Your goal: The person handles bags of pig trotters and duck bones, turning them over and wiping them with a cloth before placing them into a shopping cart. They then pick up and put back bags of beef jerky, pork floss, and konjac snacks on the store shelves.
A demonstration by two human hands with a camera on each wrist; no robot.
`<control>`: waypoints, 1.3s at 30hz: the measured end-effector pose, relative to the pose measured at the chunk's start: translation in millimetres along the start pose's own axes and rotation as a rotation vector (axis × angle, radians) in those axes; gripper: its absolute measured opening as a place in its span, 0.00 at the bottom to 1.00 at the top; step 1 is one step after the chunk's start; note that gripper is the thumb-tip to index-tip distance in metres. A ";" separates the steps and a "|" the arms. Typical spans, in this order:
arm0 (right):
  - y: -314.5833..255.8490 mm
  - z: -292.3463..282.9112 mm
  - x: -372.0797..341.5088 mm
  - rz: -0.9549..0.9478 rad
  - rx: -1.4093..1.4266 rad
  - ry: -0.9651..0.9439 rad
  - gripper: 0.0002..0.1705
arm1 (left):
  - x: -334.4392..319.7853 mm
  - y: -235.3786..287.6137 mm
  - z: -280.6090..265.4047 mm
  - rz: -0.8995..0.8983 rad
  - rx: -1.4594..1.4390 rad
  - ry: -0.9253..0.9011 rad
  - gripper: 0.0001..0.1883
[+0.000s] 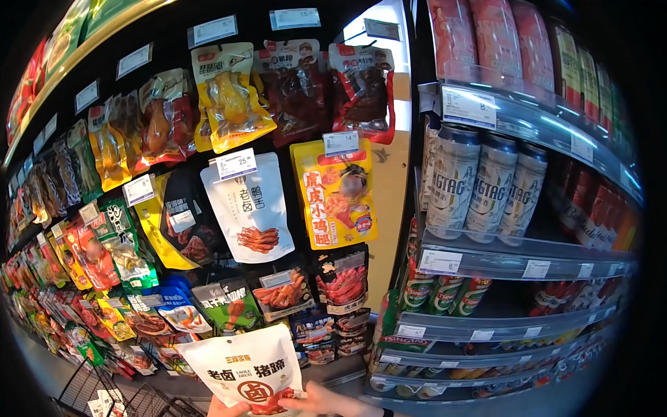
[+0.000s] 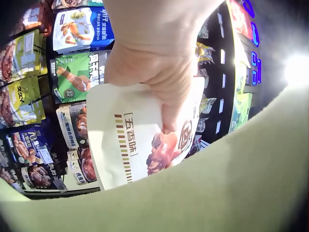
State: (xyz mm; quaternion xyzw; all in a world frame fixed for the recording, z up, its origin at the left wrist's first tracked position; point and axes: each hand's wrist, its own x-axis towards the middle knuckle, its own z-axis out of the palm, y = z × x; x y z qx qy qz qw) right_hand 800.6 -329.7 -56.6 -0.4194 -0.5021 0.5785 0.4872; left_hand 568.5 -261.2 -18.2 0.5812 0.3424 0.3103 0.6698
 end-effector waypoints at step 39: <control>-27.7 26.7 -10.6 0.275 0.340 0.101 0.28 | -19.7 17.1 10.6 0.015 -0.056 -0.072 0.16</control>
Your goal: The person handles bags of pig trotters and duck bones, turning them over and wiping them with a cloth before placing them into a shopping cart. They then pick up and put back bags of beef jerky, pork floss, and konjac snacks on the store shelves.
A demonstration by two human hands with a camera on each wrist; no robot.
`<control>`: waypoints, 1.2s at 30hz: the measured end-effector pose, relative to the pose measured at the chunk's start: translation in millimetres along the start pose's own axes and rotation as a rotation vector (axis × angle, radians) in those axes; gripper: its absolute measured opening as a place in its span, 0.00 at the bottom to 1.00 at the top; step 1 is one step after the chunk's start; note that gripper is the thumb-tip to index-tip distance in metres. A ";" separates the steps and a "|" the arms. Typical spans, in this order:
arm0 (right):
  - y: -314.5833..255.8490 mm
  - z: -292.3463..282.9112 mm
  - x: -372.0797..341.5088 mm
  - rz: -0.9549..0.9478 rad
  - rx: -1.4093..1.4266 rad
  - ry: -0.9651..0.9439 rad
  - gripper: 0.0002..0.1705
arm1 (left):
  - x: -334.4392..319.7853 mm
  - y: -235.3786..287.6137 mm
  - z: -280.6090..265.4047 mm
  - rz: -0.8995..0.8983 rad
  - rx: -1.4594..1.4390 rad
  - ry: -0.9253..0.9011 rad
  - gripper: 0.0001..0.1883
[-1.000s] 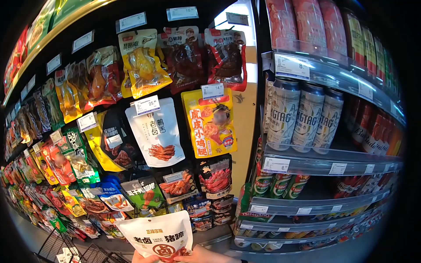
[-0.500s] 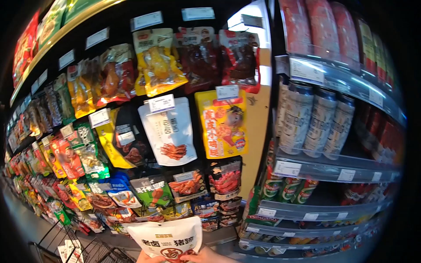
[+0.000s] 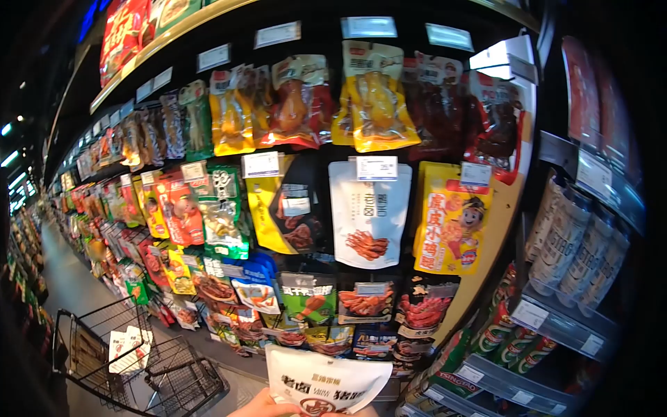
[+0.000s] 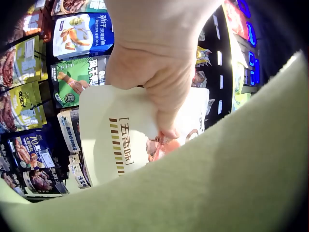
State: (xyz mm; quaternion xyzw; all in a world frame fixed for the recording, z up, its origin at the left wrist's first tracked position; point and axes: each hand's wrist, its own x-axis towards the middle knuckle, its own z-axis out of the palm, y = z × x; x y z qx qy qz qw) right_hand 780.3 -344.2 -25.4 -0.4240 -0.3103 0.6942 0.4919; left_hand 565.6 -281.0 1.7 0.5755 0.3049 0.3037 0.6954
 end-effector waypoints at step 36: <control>48.9 104.0 100.2 -0.093 -0.369 -0.356 0.27 | -83.1 -36.1 -101.4 0.011 -0.132 0.424 0.12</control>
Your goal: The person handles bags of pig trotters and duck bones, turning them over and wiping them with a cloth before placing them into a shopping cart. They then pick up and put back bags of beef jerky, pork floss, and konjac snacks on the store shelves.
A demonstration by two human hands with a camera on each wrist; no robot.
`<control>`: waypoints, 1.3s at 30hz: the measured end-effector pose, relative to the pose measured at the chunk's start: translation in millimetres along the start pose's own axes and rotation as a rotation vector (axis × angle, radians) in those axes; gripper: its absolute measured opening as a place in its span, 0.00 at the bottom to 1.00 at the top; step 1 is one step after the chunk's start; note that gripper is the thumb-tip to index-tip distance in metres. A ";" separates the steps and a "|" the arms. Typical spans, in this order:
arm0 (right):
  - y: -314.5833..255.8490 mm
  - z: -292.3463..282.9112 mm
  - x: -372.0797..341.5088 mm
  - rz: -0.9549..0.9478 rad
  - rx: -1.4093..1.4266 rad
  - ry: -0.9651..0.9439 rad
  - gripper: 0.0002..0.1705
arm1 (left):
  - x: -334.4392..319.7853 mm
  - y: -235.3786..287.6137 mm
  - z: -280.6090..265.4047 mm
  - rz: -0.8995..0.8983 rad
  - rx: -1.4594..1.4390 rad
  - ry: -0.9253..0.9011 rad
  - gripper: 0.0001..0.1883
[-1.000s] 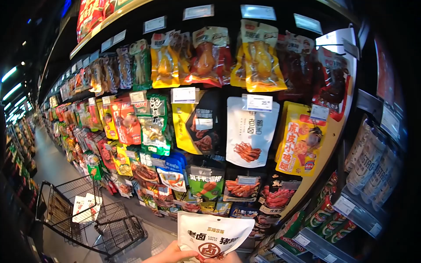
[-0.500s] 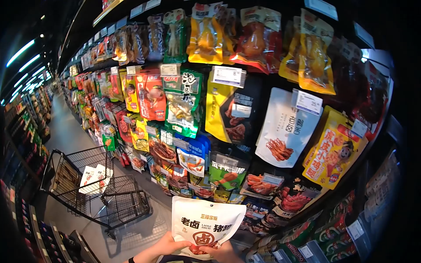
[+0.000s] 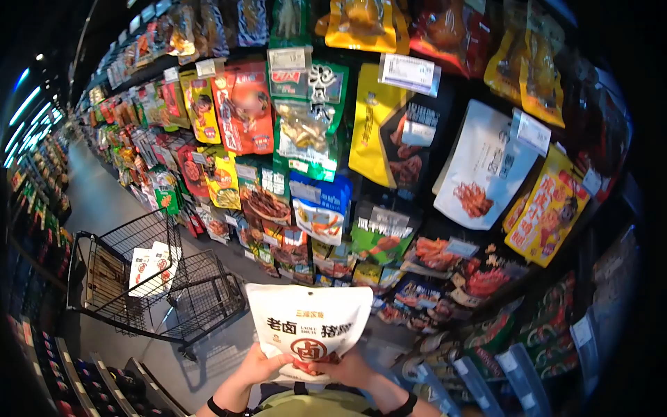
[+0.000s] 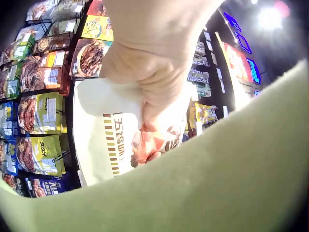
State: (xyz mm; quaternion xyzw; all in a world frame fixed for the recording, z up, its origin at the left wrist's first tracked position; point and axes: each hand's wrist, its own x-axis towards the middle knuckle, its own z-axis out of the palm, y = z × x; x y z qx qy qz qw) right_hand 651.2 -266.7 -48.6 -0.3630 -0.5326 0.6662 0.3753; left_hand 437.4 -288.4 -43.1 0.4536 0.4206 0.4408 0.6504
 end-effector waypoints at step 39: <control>72.9 285.3 96.8 0.460 0.172 -0.058 0.21 | -116.1 15.4 -300.5 -0.389 -0.177 -0.074 0.25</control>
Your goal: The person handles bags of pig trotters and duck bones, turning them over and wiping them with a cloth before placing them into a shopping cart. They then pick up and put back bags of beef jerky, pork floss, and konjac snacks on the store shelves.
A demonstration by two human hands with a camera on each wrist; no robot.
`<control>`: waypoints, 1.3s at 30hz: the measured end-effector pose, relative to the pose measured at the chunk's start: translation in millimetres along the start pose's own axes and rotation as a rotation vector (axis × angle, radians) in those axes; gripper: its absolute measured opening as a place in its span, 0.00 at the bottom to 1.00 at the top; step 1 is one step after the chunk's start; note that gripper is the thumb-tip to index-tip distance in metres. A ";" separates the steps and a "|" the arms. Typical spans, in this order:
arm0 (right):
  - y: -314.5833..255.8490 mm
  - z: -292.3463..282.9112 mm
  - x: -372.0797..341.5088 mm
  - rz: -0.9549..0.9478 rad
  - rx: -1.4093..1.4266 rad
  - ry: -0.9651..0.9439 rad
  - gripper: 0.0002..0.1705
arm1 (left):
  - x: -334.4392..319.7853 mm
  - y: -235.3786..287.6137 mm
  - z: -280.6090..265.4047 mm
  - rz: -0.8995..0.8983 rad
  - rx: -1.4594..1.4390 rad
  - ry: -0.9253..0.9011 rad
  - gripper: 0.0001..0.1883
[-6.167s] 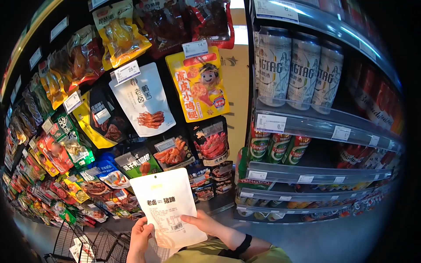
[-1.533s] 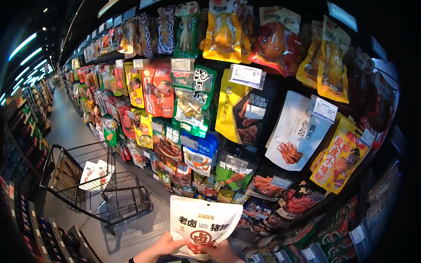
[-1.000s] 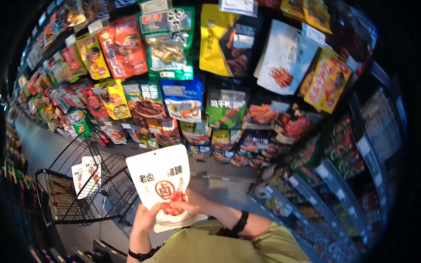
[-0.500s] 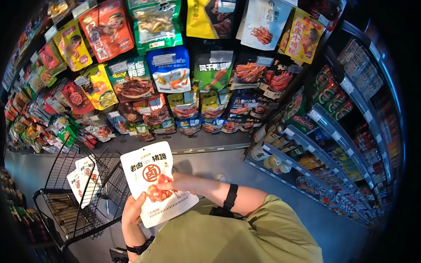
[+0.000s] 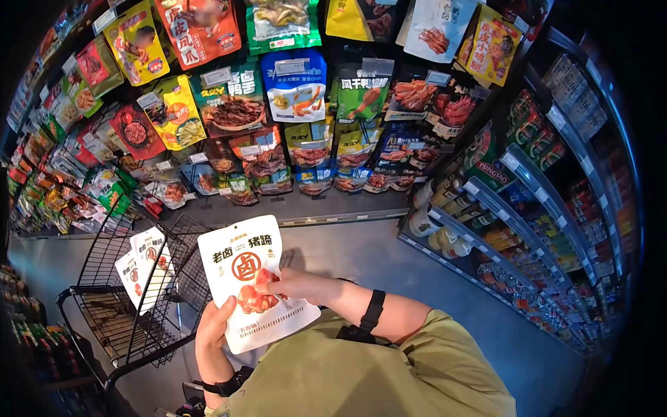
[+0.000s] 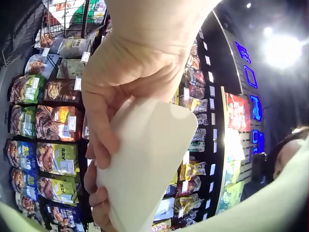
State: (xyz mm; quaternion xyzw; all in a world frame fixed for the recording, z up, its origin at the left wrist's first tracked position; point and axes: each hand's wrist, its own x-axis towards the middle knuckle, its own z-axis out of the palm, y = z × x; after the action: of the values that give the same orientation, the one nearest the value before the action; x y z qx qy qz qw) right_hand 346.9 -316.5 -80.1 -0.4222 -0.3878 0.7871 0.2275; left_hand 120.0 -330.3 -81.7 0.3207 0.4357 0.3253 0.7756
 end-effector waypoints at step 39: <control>97.6 -37.1 -191.6 -0.154 0.111 -0.048 0.24 | -86.9 -110.8 144.3 -0.121 0.184 0.003 0.22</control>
State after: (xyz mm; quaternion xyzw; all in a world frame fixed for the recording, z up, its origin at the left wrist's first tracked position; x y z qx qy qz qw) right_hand 478.5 -490.5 -77.5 -0.3587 -0.3805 0.7975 0.3010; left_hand 237.1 -493.9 -67.8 0.3632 0.4835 0.2368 0.7604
